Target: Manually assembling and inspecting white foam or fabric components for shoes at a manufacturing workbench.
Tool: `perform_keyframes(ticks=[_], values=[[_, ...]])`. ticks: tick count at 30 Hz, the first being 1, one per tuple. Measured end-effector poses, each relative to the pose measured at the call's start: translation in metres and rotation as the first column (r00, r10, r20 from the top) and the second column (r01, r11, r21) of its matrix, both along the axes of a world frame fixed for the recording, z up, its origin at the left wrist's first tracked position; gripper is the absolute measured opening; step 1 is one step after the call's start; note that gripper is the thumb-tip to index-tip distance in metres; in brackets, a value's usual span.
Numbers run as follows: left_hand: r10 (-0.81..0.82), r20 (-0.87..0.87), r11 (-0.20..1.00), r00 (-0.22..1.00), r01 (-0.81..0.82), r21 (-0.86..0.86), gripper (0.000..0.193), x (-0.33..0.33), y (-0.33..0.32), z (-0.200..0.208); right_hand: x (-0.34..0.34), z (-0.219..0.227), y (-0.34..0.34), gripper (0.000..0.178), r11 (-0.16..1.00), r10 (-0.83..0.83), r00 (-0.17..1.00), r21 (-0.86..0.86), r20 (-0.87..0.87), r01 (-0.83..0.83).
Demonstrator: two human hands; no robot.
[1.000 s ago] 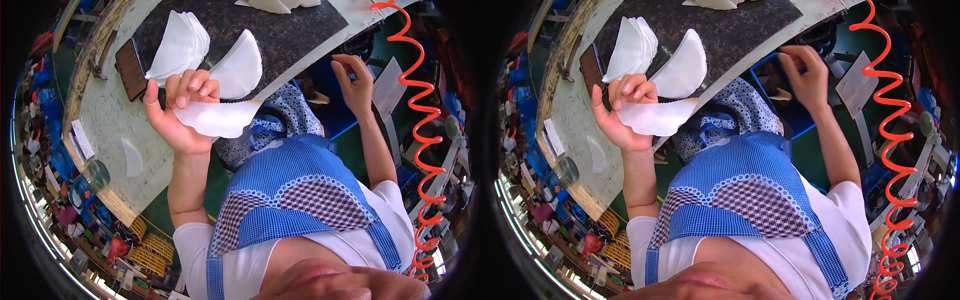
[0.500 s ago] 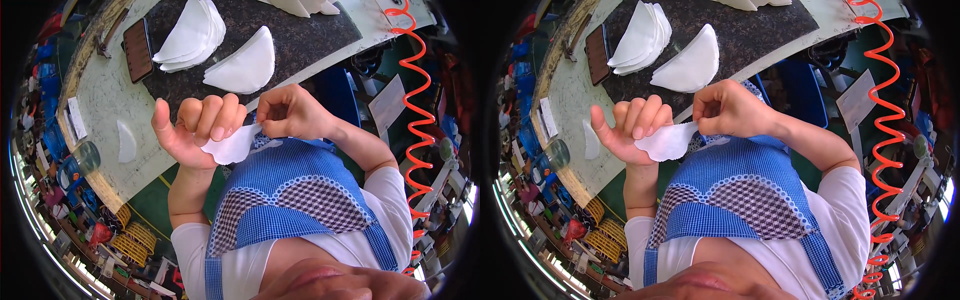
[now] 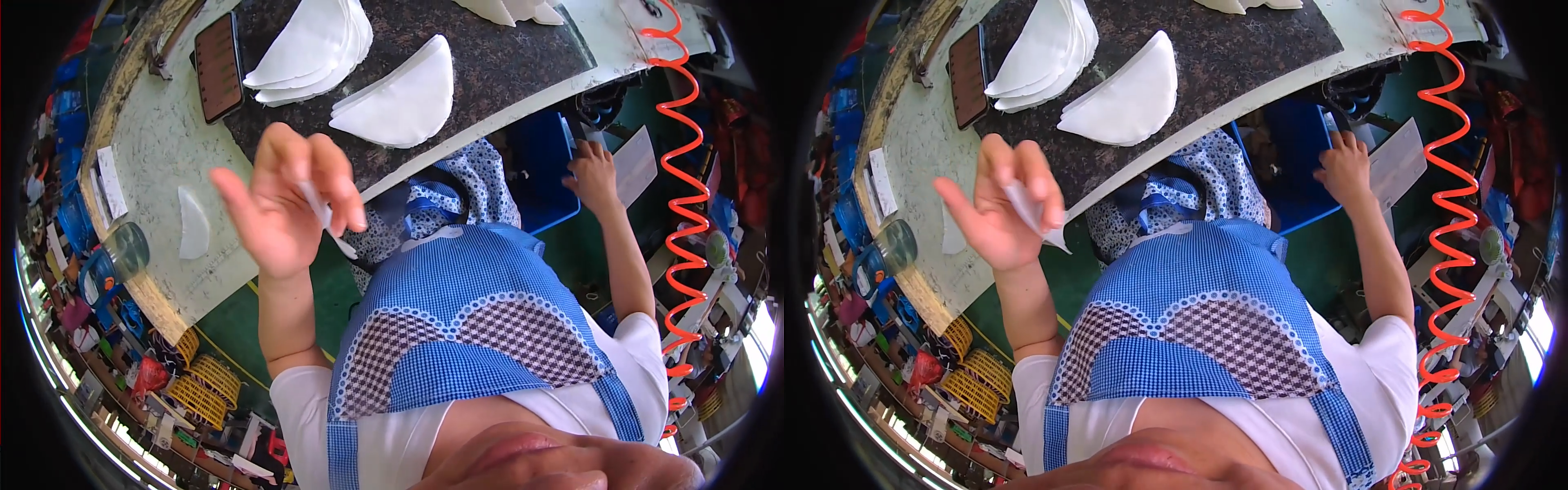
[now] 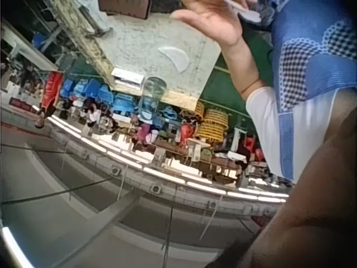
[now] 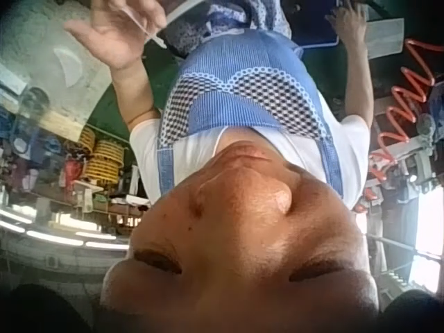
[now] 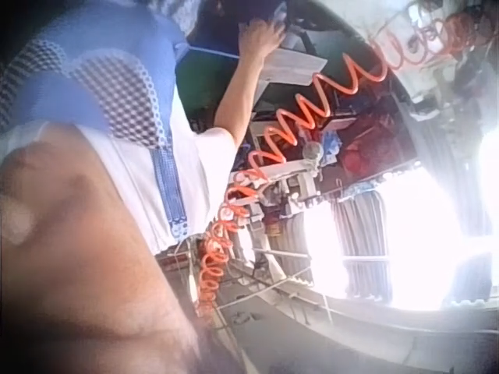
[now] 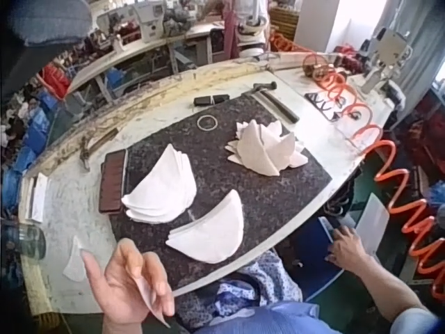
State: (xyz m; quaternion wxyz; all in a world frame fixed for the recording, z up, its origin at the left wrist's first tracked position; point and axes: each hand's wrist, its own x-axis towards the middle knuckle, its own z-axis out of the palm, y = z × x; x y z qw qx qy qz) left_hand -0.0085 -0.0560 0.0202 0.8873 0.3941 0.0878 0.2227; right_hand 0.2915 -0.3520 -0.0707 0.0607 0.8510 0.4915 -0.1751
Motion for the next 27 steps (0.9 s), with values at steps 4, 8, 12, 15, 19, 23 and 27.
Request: perform_keyframes(ticks=[4, 8, 12, 15, 19, 23, 27], values=[[0.159, -0.319, 0.789, 0.934, 0.075, 0.610, 0.060, 0.012, -0.026, -0.008, -0.036, 0.066, 0.075, 0.036, 0.846, -0.037, 0.419, 0.195, -0.907, 0.497], [0.192, -0.329, 0.588, 0.924, 0.160, 0.793, 0.047, 0.030, -0.044, -0.013, -0.086, 0.074, 0.120, 0.024, 0.940, 0.225, 0.307, 0.289, -0.925, 0.182], [0.005, -0.596, 0.938, 0.803, 0.202, 0.280, 0.101, -0.004, -0.025, 0.003, -0.064, 0.069, 0.125, 0.027, 0.925, 0.194, 0.163, 0.236, -0.967, 0.298], [0.278, -0.452, 0.899, 0.847, -0.065, 0.432, 0.073, 0.012, -0.013, -0.001, -0.045, 0.074, 0.156, 0.036, 0.887, 0.252, 0.245, 0.324, -0.936, 0.330], [0.325, -0.496, 0.903, 0.805, -0.108, 0.417, 0.052, 0.022, 0.003, -0.017, -0.034, 0.070, 0.181, 0.037, 0.893, 0.255, 0.343, 0.356, -0.904, 0.276], [0.411, -0.310, 0.850, 0.857, -0.237, 0.471, 0.038, 0.024, -0.007, -0.013, -0.038, 0.074, 0.184, 0.035, 0.894, 0.245, 0.388, 0.362, -0.888, 0.264], [0.427, -0.409, 0.810, 0.806, -0.141, 0.569, 0.031, 0.026, 0.002, -0.044, -0.036, 0.057, 0.194, 0.035, 0.946, 0.156, 0.575, 0.289, -0.803, 0.148]])
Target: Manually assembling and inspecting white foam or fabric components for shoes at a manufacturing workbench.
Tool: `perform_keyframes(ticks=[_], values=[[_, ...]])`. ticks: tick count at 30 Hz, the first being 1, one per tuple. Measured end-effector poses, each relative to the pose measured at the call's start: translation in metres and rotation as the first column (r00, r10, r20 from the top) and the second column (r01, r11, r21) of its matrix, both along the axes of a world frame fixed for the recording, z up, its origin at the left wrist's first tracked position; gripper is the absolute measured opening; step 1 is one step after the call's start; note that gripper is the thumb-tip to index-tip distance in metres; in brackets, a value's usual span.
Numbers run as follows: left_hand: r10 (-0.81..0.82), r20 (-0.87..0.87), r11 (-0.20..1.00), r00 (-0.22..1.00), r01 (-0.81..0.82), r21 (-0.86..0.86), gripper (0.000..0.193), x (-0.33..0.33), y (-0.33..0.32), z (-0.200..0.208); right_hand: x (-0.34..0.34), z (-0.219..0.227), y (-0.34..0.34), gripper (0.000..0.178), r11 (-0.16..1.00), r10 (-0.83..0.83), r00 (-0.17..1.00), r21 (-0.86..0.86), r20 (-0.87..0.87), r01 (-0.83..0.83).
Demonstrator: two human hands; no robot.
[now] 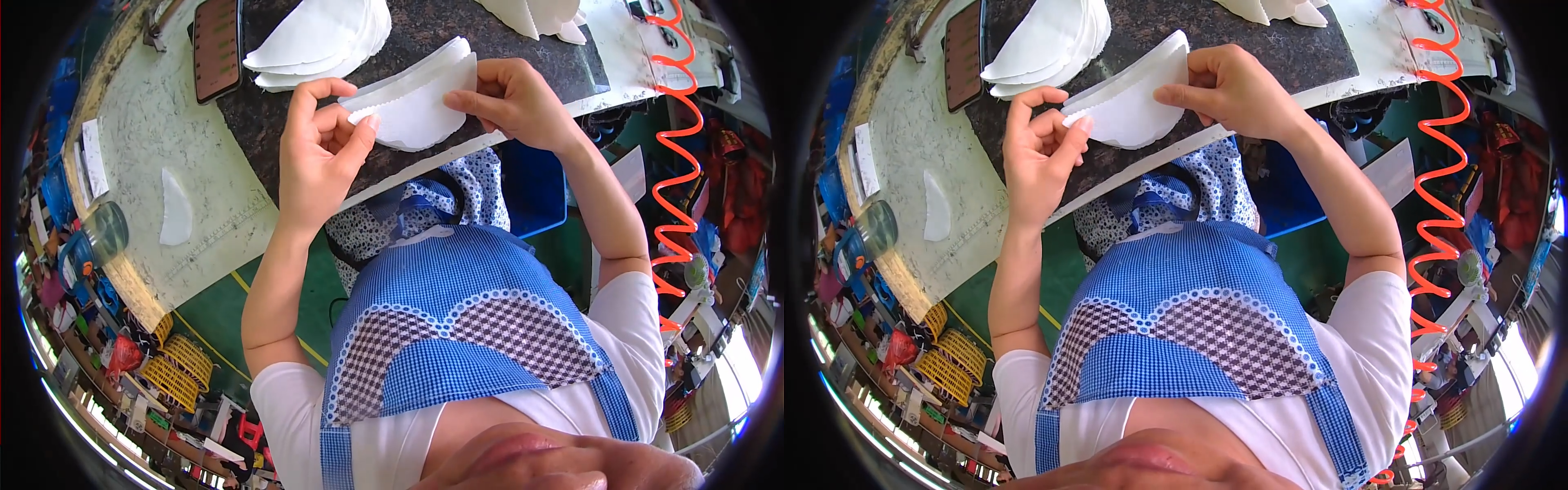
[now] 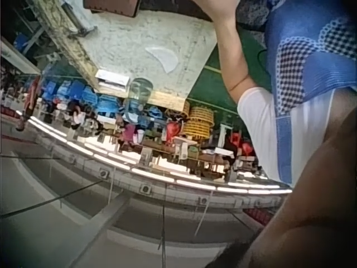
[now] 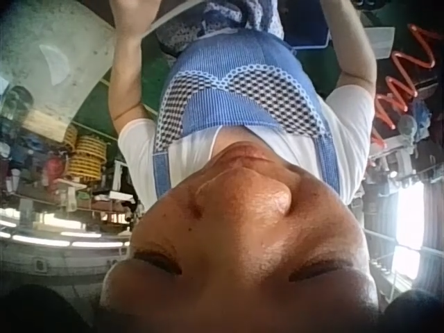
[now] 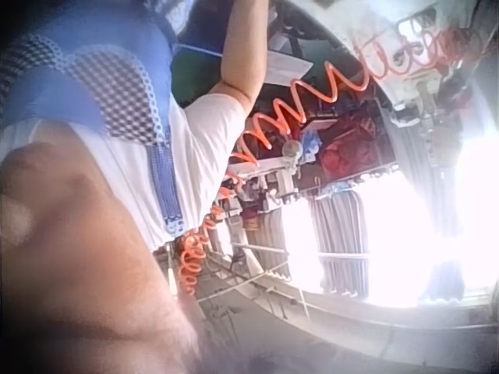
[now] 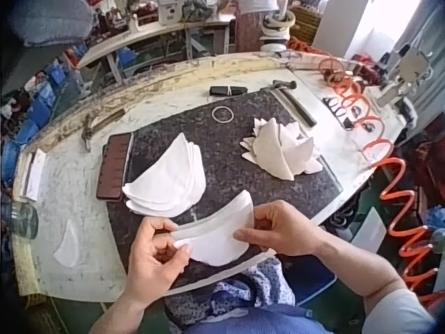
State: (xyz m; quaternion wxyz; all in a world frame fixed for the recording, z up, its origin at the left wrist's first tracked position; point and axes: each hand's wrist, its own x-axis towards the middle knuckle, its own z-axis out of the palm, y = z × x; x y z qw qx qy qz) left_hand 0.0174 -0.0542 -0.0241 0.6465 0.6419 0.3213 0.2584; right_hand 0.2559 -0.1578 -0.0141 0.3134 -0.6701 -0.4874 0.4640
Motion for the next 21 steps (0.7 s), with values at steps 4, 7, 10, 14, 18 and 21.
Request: perform_keyframes(ticks=[4, 7, 10, 14, 18, 21], values=[[0.008, -0.107, 0.997, 0.994, 0.000, 0.078, 0.020, 0.002, 0.002, -0.010, -0.007, -0.017, 0.002, 0.035, 0.998, -0.045, 0.991, 0.055, 0.126, 0.039], [0.006, -0.389, 0.916, 0.921, 0.151, 0.371, 0.010, 0.002, 0.007, -0.005, -0.013, -0.004, 0.007, 0.034, 0.993, 0.078, 0.728, 0.016, 0.681, -0.121], [0.064, -0.600, 0.781, 0.798, 0.334, 0.528, 0.012, -0.001, 0.009, 0.008, -0.015, 0.006, 0.002, 0.033, 0.935, -0.126, 0.588, 0.293, 0.799, -0.198], [0.173, -0.381, 0.530, 0.908, 0.240, 0.813, 0.013, 0.013, 0.030, 0.013, -0.038, -0.001, -0.008, 0.027, 0.807, -0.056, 0.739, 0.467, 0.671, -0.363], [0.415, -0.121, 0.177, 0.902, 0.050, 0.983, 0.029, 0.020, 0.113, 0.005, -0.020, 0.009, -0.008, 0.016, 0.871, 0.048, 0.933, 0.443, 0.356, -0.214], [0.050, -0.326, 0.856, 0.944, 0.128, 0.501, 0.038, 0.017, 0.132, 0.000, -0.008, 0.010, -0.024, 0.015, 0.922, -0.113, 0.977, 0.386, 0.180, 0.036]])
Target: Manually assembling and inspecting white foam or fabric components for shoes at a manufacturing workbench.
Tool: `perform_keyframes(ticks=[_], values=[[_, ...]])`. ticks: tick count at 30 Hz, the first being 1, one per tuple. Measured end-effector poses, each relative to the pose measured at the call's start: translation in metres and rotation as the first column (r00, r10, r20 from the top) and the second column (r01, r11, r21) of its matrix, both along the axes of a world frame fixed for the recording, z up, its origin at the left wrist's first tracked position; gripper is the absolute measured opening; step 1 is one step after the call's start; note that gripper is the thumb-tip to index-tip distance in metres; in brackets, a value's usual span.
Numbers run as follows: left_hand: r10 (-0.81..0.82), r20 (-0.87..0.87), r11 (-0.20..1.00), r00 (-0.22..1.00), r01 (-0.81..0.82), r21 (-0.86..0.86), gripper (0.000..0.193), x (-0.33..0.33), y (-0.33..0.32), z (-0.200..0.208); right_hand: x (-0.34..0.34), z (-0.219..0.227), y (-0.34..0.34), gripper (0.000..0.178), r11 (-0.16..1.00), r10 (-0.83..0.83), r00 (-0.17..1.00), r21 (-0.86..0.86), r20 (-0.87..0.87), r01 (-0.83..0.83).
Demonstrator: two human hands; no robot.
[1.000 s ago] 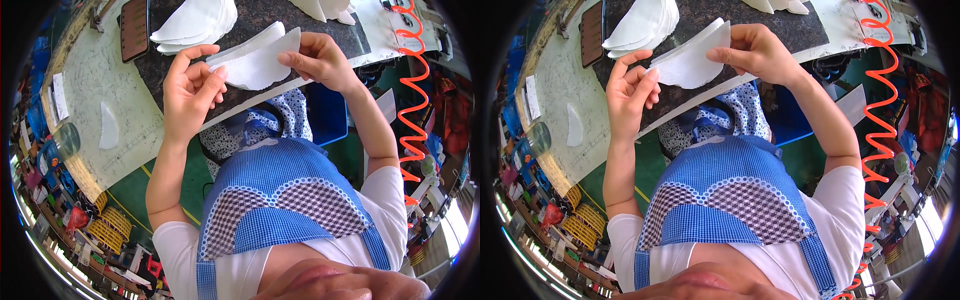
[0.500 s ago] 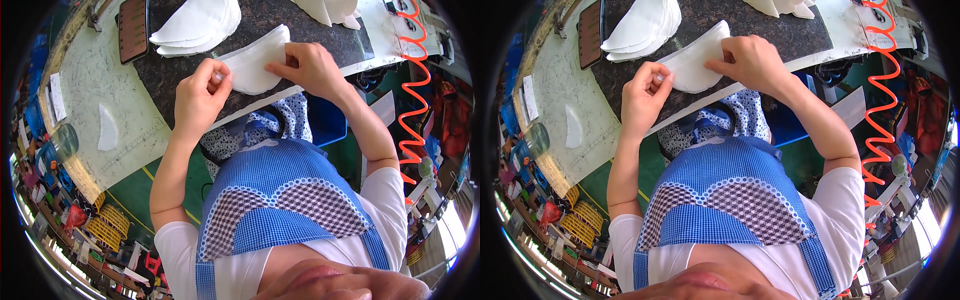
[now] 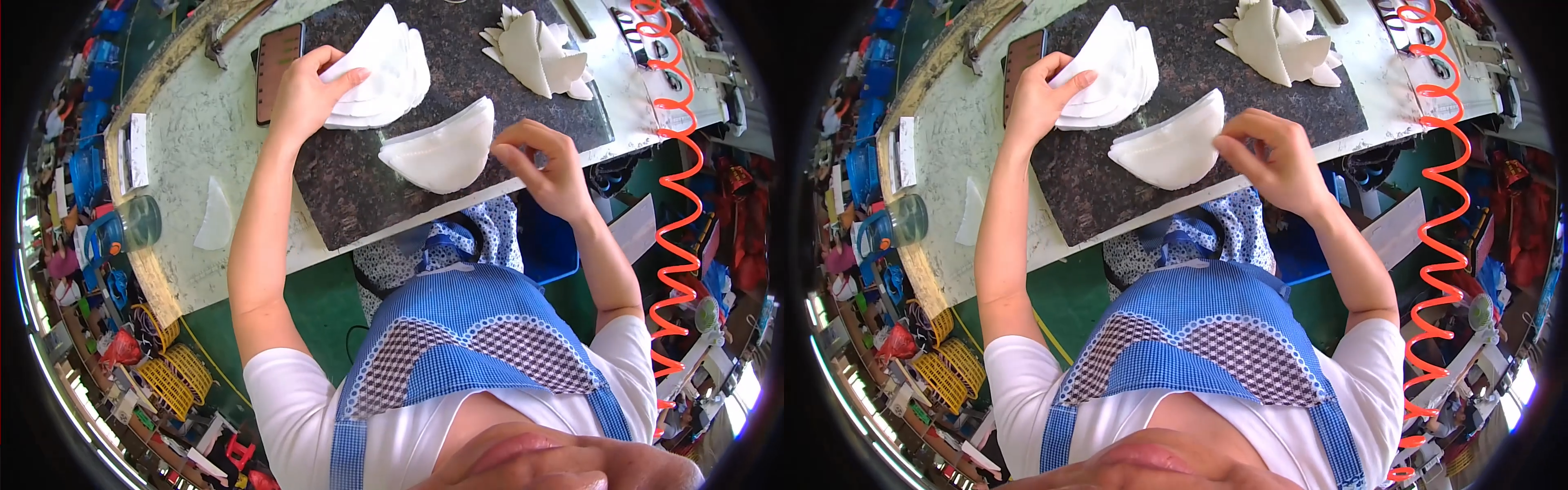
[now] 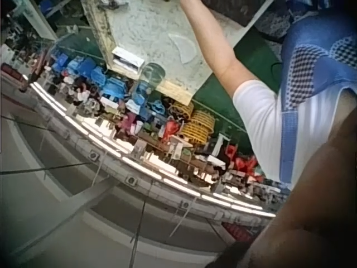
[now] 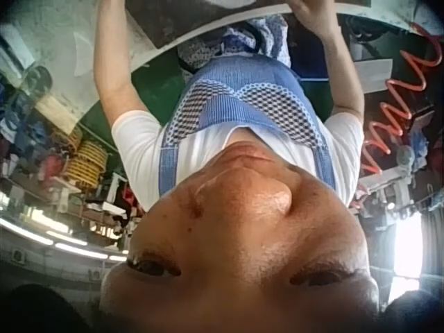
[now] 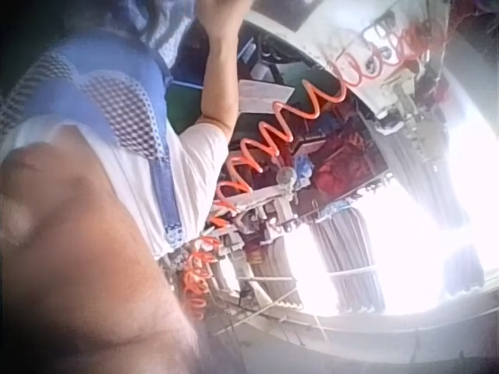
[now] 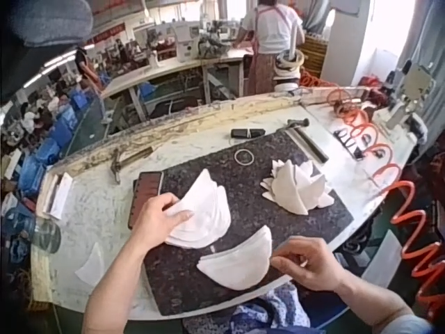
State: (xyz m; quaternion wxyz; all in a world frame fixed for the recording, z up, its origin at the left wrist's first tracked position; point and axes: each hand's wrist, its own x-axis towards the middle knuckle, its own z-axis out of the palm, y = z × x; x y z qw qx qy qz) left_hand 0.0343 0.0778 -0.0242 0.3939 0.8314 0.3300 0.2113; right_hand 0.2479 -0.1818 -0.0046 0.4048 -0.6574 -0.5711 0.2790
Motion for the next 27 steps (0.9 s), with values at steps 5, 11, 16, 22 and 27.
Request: perform_keyframes(ticks=[5, 11, 16, 22, 27], values=[[0.109, -0.128, 0.992, 0.986, -0.099, 0.080, 0.042, -0.001, 0.011, -0.008, 0.015, -0.011, -0.024, 0.018, 0.970, -0.201, 0.966, -0.174, -0.165, 0.172], [0.120, 0.350, 0.970, 0.929, -0.185, 0.157, 0.028, 0.005, -0.006, 0.023, 0.013, 0.000, -0.017, 0.019, 0.983, -0.164, 0.984, -0.098, -0.064, 0.158], [0.116, 0.381, 0.958, 0.917, -0.002, -0.287, 0.035, 0.003, -0.036, 0.046, 0.000, 0.007, 0.032, 0.031, 0.987, -0.105, 0.961, 0.092, -0.255, 0.133], [0.018, 0.176, 0.990, 0.984, 0.006, -0.137, 0.045, -0.010, -0.061, 0.039, -0.026, 0.012, 0.111, 0.033, 0.996, 0.082, 0.863, 0.077, -0.498, -0.050], [0.368, 0.318, 0.918, 0.874, -0.395, 0.024, 0.029, -0.053, -0.030, 0.035, -0.031, -0.028, 0.136, 0.031, 0.965, -0.230, 0.932, -0.056, 0.279, 0.255]])
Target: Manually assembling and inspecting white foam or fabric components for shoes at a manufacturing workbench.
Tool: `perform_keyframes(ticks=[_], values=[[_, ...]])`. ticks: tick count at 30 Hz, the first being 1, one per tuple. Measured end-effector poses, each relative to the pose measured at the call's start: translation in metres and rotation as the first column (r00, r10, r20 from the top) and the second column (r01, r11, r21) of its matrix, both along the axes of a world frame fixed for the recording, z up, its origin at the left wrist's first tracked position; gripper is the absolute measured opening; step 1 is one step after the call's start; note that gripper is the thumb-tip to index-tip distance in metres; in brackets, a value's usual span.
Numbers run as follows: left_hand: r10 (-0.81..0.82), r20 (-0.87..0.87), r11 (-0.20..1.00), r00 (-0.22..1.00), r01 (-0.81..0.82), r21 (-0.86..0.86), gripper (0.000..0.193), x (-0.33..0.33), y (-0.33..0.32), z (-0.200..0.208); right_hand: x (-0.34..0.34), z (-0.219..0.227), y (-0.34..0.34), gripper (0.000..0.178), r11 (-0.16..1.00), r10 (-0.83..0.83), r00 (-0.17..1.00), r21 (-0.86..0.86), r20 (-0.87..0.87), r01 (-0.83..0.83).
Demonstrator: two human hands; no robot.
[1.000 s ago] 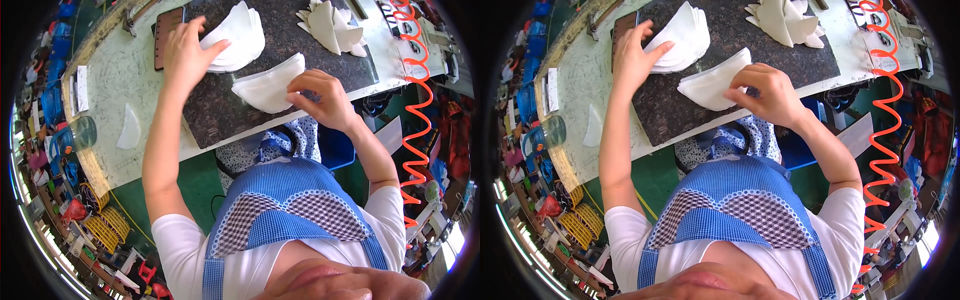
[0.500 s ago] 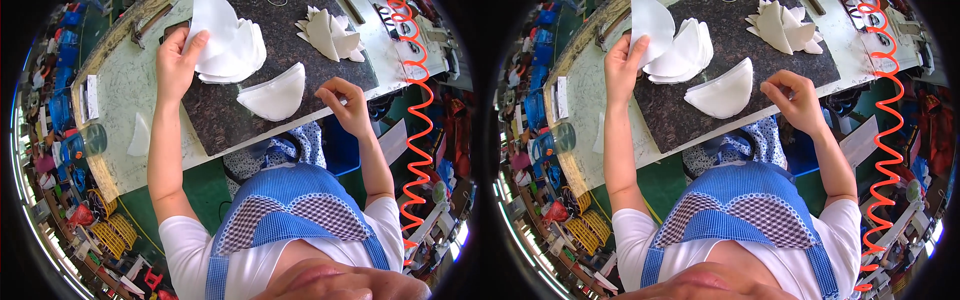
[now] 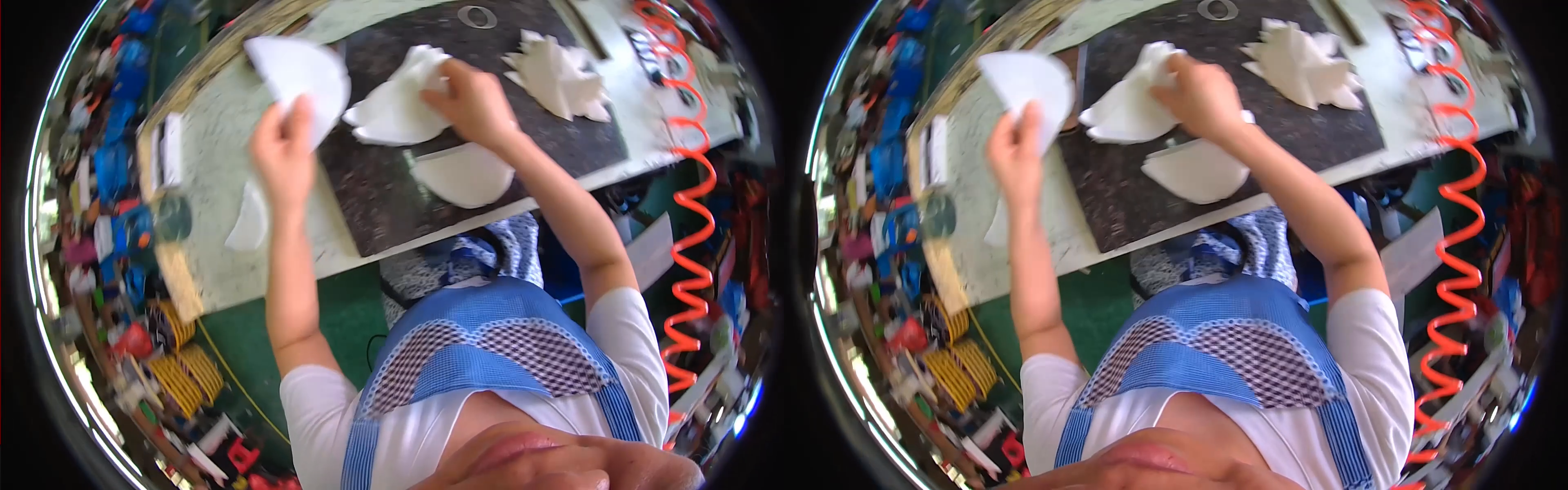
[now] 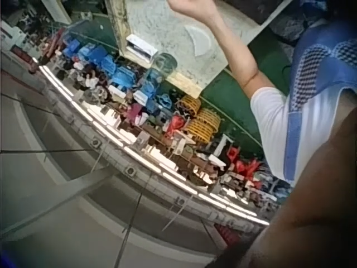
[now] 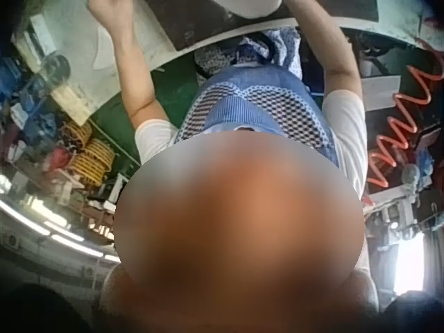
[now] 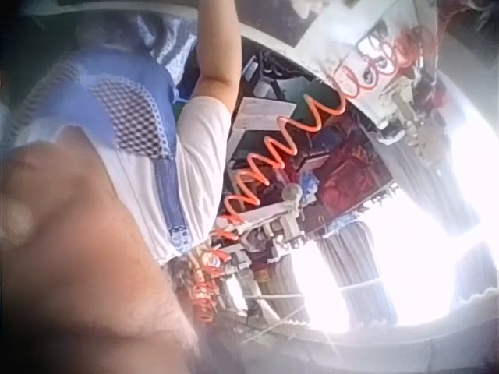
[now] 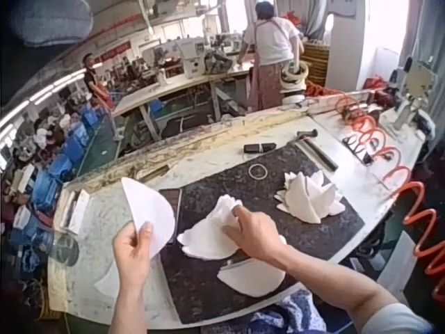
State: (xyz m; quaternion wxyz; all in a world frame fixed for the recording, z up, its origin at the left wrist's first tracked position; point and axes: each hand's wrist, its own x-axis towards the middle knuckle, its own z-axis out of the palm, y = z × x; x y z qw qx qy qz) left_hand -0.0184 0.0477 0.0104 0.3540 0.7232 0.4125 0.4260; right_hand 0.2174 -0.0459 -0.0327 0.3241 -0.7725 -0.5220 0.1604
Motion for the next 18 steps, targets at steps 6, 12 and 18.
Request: perform_keyframes(ticks=[6, 12, 18], values=[[-0.536, 0.221, 0.672, 0.815, 0.570, -0.473, 0.013, 0.021, -0.062, 0.025, 0.033, 0.021, -0.032, 0.041, 0.914, -0.155, 0.986, 0.387, 0.060, 0.120], [-0.501, -0.570, 0.712, 0.651, 0.684, 0.156, 0.034, 0.069, -0.082, -0.032, 0.094, -0.013, -0.093, 0.034, 0.925, -0.379, 0.779, 0.185, 0.500, 0.332], [-0.397, -0.510, 0.696, 0.763, 0.612, 0.374, 0.046, 0.069, -0.091, -0.010, 0.078, -0.016, -0.094, 0.043, 0.900, -0.435, 0.793, 0.237, 0.426, 0.366]])
